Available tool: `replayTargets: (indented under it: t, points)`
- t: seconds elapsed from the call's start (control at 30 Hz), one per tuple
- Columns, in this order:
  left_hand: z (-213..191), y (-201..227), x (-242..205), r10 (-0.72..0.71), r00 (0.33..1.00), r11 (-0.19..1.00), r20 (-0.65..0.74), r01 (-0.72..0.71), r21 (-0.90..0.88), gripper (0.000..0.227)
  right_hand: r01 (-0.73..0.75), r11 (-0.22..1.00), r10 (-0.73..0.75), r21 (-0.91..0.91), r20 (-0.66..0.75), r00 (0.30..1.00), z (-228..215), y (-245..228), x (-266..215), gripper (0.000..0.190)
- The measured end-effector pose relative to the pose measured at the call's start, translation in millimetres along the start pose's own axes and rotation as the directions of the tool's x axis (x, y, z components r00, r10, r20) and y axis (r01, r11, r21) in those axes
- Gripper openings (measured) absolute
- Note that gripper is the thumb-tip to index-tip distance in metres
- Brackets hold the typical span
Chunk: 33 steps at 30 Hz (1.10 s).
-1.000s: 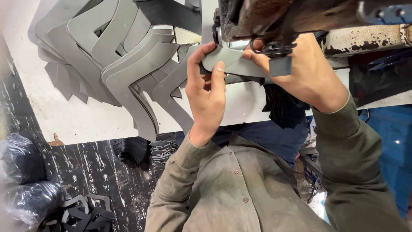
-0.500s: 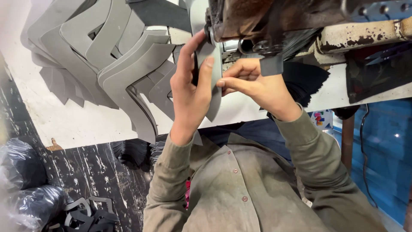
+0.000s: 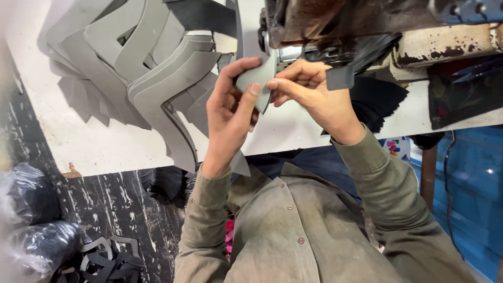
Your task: Stitch together the various components of a shoe upper using an industrial sewing machine.
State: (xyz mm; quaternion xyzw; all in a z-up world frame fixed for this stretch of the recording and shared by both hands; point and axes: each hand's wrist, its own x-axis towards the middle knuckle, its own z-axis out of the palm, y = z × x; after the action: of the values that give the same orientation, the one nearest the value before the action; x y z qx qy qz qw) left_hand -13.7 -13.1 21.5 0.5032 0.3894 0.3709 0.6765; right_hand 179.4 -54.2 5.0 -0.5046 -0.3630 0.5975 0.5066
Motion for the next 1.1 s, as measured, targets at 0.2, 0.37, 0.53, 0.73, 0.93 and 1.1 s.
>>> replayTargets:
  t: [0.2, 0.37, 0.53, 0.73, 0.93, 1.1]
  points:
    - [17, -15, 20, 0.102, 0.989, 0.989, -0.107, -0.112, -0.097, 0.028, 0.062, 0.995, -0.068, -0.077, -0.072, 0.995, 3, 2, 0, 0.013]
    - [32, -27, 38, 0.191, 0.959, 0.967, -0.209, -0.22, -0.127, 0.021, 0.073, 0.993, -0.083, -0.088, -0.118, 0.99, 7, 3, 2, 0.013]
    - [45, -30, 53, 0.236, 0.92, 0.955, -0.314, -0.28, -0.103, 0.018, 0.097, 0.988, -0.115, -0.121, -0.153, 0.981, 7, 6, -3, 0.013]
    - [29, -51, 66, 0.296, 0.9, 0.94, -0.32, -0.334, -0.072, 0.024, 0.284, 0.936, -0.341, -0.207, -0.338, 0.877, 1, 14, -10, 0.013]
    - [11, -208, 151, 0.025, 0.983, 0.972, -0.184, -0.067, -0.223, 0.036, 0.348, 0.705, -0.518, -0.618, -0.113, 0.848, -8, 10, -22, 0.031]
    - [0, -249, 277, -0.018, 0.999, 0.737, -0.045, -0.017, -0.676, 0.043, 0.287, 0.577, -0.479, -0.765, -0.032, 0.877, -11, 6, -36, 0.046]
